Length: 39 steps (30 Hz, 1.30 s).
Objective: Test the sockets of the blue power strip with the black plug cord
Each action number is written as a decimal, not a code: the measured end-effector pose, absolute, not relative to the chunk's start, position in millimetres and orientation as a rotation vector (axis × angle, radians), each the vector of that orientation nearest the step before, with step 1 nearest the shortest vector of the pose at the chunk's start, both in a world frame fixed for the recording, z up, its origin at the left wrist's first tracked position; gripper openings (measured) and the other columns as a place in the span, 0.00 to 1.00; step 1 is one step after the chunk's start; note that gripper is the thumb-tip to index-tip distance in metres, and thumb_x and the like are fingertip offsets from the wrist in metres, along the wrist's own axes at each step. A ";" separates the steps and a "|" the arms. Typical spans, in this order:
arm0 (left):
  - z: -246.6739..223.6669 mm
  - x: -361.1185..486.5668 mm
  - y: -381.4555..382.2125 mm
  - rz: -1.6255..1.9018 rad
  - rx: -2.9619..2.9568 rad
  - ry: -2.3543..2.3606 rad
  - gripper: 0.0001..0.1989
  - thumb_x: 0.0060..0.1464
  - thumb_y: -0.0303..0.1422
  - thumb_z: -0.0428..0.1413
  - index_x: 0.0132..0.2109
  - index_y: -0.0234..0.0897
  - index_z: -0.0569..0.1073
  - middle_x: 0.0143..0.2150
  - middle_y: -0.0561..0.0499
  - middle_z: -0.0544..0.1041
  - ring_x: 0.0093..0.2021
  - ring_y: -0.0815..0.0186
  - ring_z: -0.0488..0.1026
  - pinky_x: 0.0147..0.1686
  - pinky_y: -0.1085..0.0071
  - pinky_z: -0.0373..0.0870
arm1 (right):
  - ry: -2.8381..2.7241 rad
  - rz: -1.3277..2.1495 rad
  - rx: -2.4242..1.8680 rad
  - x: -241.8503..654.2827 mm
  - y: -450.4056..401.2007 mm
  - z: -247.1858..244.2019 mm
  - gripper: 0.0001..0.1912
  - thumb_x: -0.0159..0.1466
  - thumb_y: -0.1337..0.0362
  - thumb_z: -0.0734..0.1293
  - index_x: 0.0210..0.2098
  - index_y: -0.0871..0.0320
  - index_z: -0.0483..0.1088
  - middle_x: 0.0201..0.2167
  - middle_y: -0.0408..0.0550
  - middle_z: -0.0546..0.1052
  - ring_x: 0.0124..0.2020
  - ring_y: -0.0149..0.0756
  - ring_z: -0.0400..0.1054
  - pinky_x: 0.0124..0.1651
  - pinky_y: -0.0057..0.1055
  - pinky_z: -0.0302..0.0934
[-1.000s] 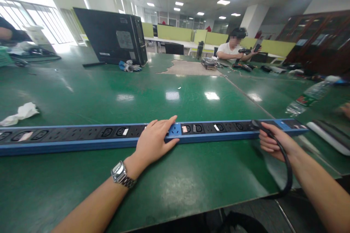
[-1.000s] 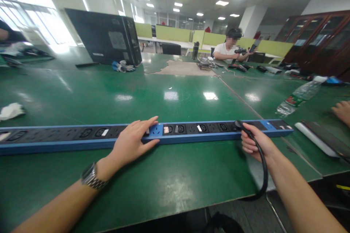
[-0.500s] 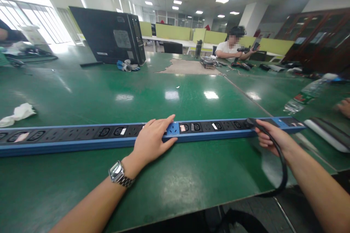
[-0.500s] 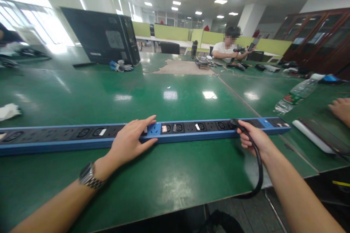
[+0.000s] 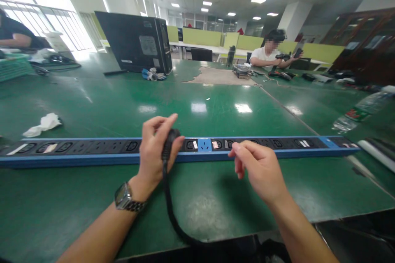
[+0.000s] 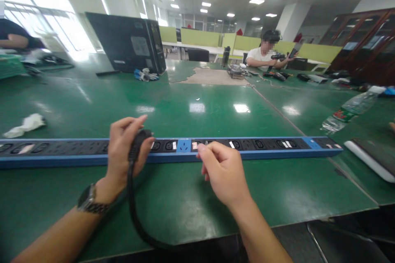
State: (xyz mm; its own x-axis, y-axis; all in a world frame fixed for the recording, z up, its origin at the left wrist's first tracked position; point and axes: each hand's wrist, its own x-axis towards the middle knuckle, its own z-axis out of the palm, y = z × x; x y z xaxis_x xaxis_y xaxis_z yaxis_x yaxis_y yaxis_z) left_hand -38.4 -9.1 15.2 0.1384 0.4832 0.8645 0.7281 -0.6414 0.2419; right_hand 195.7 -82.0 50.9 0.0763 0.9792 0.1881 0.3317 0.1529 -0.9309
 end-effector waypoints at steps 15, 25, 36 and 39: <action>0.5 -91.2 1.7 -1.021 -2.578 -1.452 0.20 0.60 0.47 0.53 0.52 0.40 0.75 0.47 0.44 0.80 0.47 0.56 0.77 0.50 0.57 0.72 | -1.595 0.631 -1.547 218.6 -91.9 -36.4 0.21 0.66 0.54 0.61 0.20 0.57 0.61 0.17 0.39 0.60 0.22 0.30 0.54 0.27 0.28 0.48; 10.4 -95.4 -7.1 -1.375 -2.561 -1.574 0.20 0.60 0.44 0.53 0.56 0.41 0.69 0.51 0.46 0.78 0.51 0.59 0.76 0.53 0.61 0.71 | -1.567 0.634 -1.530 217.4 -86.9 -36.6 0.20 0.66 0.55 0.61 0.20 0.58 0.62 0.17 0.39 0.61 0.21 0.29 0.55 0.27 0.27 0.47; 10.8 -14.3 1.4 -1.326 -2.691 -1.537 0.18 0.58 0.42 0.56 0.51 0.39 0.74 0.45 0.46 0.80 0.44 0.59 0.77 0.46 0.61 0.74 | -1.529 0.651 -1.551 217.7 -85.2 -37.1 0.21 0.65 0.54 0.62 0.20 0.58 0.62 0.16 0.38 0.59 0.21 0.29 0.54 0.27 0.27 0.47; 9.9 -5.8 3.3 -1.269 -2.740 -1.482 0.17 0.58 0.41 0.56 0.50 0.39 0.75 0.45 0.46 0.80 0.44 0.59 0.77 0.46 0.61 0.73 | -1.532 0.649 -1.551 217.5 -84.5 -37.6 0.21 0.65 0.54 0.62 0.19 0.57 0.62 0.16 0.38 0.59 0.21 0.29 0.53 0.27 0.27 0.47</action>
State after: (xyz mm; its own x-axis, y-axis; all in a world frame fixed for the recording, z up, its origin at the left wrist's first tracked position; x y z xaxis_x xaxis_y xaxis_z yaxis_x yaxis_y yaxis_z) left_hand -5.8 3.3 9.9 0.3355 0.7920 0.5101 0.6260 -0.5920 0.5076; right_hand 217.5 -84.5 -37.6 0.1186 0.9740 0.1929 0.5394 0.0999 -0.8361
